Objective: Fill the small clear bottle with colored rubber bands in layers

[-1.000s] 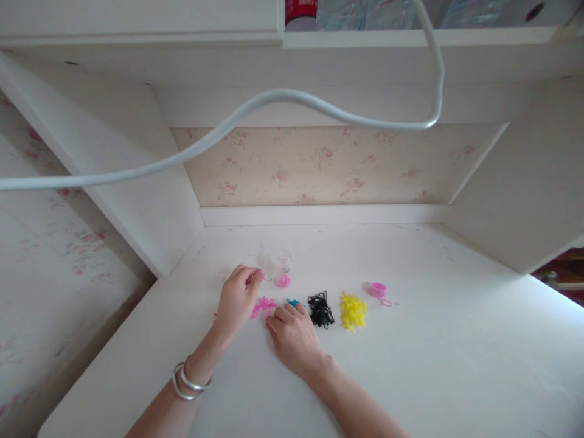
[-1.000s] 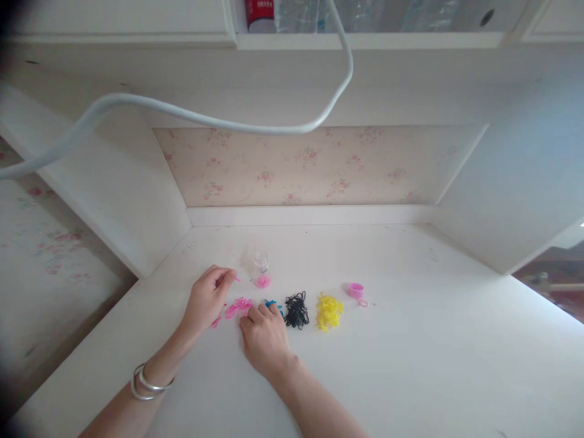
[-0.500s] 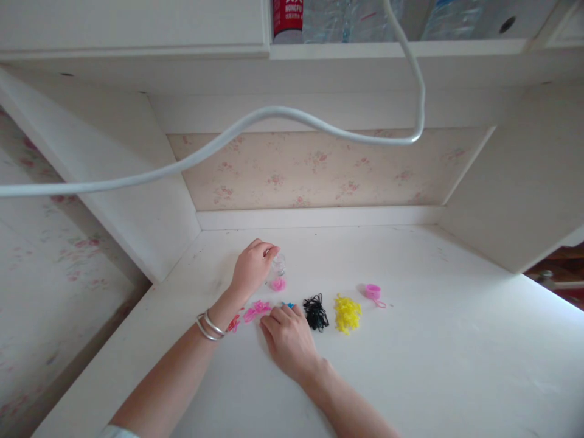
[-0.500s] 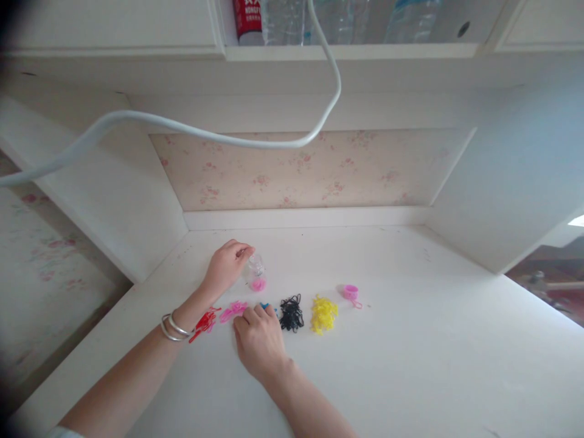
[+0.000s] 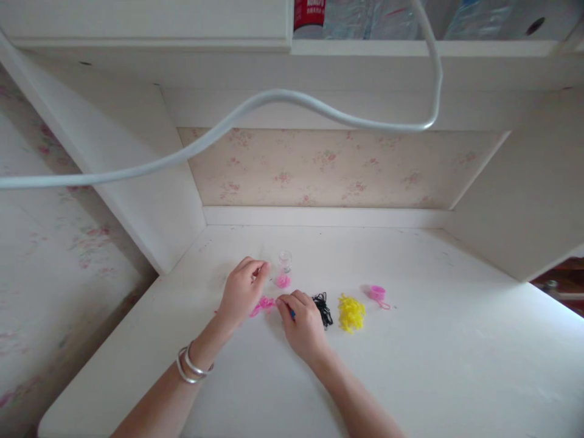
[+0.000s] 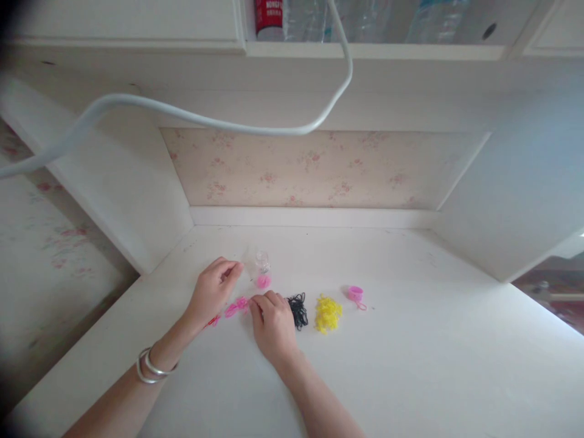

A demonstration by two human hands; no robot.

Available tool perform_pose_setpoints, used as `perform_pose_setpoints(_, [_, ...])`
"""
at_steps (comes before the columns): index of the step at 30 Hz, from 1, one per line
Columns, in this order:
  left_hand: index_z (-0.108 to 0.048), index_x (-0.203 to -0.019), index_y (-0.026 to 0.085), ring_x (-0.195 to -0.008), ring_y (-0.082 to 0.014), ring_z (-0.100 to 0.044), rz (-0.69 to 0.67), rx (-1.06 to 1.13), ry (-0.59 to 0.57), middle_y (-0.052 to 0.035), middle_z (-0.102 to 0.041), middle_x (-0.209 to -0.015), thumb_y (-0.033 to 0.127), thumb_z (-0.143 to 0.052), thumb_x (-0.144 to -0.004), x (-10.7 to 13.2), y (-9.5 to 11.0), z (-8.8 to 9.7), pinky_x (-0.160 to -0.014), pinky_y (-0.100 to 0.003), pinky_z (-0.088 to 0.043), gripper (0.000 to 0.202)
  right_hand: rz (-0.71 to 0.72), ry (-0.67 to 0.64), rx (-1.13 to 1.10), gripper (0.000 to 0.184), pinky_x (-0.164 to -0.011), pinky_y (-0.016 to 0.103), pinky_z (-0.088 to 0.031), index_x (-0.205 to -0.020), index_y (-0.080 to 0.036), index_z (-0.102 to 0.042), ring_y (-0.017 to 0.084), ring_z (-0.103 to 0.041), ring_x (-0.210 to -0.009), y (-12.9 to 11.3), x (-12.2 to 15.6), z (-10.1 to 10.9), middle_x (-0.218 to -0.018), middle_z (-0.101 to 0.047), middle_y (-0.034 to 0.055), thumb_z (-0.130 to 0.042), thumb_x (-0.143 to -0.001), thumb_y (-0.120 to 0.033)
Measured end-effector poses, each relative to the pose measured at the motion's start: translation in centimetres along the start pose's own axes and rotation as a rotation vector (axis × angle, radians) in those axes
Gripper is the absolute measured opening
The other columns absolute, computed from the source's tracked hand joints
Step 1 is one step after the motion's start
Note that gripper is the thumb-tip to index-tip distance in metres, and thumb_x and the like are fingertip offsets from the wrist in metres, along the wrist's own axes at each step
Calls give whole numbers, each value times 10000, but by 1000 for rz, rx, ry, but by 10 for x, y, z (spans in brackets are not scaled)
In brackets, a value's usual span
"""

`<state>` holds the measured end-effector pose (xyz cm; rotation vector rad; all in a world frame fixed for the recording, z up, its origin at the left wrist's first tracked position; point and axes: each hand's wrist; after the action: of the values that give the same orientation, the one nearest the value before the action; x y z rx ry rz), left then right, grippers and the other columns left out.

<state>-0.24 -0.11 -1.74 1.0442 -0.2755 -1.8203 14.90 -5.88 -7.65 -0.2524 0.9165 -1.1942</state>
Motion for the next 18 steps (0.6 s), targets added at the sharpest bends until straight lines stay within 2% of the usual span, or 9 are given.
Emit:
perform_pose_setpoints(3, [-626, -806, 186, -709, -130, -555, 33, -12, -83, -12, -581, -767, 378, -423, -940, 26, -9, 4, -666, -233, -412, 310, -78, 66, -119, 272, -733, 263, -402, -874, -213, -670, 156, -558, -784, 4, -3, 1, -805, -610, 35, -430, -955, -311])
perform_pose_setpoints(7, [-631, -760, 195, -702, -129, -565, 74, -99, -259, -13, -590, -757, 377, -398, -946, 49, -21, 4, -653, -236, -397, 349, -158, 114, -210, 284, -689, 257, -404, -851, -212, -682, 146, -547, -720, 7, -8, 0, -770, -600, 22, -456, -938, -360])
perform_pose_setpoints(12, [-648, -694, 203, -685, -134, -580, 121, -274, -388, -16, -613, -754, 380, -454, -911, 58, -23, 4, -638, -248, -379, 341, -243, 185, -242, 303, -635, 260, -392, -856, -204, -696, 141, -513, -668, 8, -20, 5, -732, -583, 12, -486, -912, -415])
perform_pose_setpoints(18, [-673, -778, 236, -793, -166, -617, 121, -317, -450, -9, -651, -880, 351, -540, -851, 66, -25, 3, -674, -270, -406, 191, -240, 278, -215, 303, -644, 267, -392, -859, -203, -694, 141, -502, -672, 3, -52, 27, -743, -593, 10, -512, -886, -444])
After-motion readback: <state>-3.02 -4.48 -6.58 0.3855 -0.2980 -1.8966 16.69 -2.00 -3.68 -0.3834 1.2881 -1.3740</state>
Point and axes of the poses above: each hand's wrist, its own x-axis away from the middle knuckle, its own z-axis out of the back of the hand, y = z × x
